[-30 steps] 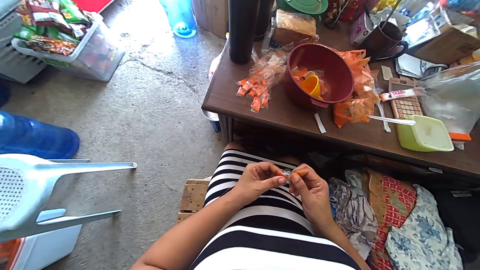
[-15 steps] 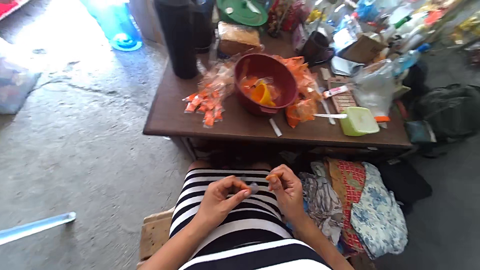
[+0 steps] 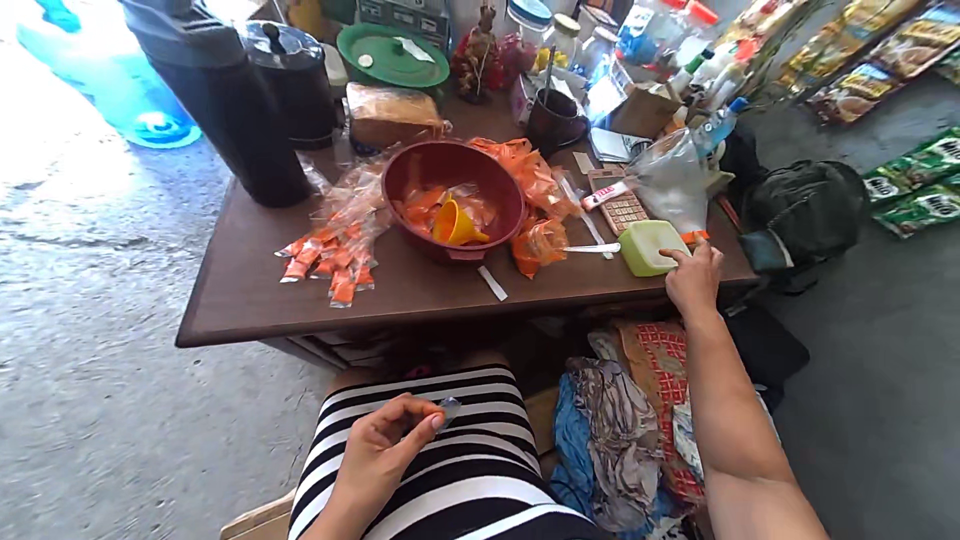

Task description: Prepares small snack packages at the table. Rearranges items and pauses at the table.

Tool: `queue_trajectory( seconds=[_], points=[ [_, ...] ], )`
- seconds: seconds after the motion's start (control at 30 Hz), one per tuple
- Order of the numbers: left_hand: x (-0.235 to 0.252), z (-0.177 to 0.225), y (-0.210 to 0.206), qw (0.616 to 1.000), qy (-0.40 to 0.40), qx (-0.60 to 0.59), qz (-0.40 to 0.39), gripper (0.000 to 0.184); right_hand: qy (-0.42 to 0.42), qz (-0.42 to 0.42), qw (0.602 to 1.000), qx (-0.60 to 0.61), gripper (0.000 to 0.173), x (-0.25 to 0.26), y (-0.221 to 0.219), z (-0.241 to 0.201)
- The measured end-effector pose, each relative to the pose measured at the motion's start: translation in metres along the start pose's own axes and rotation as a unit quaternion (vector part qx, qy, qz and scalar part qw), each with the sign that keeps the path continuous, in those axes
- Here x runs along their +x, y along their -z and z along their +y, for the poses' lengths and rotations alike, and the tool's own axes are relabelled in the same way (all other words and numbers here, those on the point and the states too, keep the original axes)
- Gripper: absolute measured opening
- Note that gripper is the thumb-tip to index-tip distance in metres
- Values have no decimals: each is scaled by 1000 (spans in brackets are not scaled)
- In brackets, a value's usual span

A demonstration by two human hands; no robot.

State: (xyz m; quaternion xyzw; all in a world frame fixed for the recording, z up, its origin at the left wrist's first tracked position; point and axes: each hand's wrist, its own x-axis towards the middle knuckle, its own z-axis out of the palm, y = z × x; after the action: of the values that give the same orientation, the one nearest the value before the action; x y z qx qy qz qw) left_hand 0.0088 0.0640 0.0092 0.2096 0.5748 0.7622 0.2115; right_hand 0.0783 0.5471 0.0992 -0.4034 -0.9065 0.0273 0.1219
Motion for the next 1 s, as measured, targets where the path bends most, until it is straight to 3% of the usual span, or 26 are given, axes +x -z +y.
queue_trajectory(
  seconds=[0.47, 0.63, 0.73, 0.9, 1.0],
  points=[
    [3, -2, 1, 1000, 13, 8, 9, 7, 0, -5, 1000, 8, 36, 26, -9, 6],
    [1, -2, 3, 1000, 13, 4, 12, 7, -64, 9, 984, 167, 37, 24, 2, 10],
    [0, 0, 5, 1000, 19, -2, 18, 6, -125, 12, 919, 374, 39, 15, 8, 5],
    [-3, -1, 7, 1000, 23, -3, 17, 7, -189, -1, 730, 657, 38, -10, 21, -8],
    [-4, 0, 8, 999, 29, -9, 16, 7, -140, -15, 695, 706, 33, -29, 26, -17]
  ],
)
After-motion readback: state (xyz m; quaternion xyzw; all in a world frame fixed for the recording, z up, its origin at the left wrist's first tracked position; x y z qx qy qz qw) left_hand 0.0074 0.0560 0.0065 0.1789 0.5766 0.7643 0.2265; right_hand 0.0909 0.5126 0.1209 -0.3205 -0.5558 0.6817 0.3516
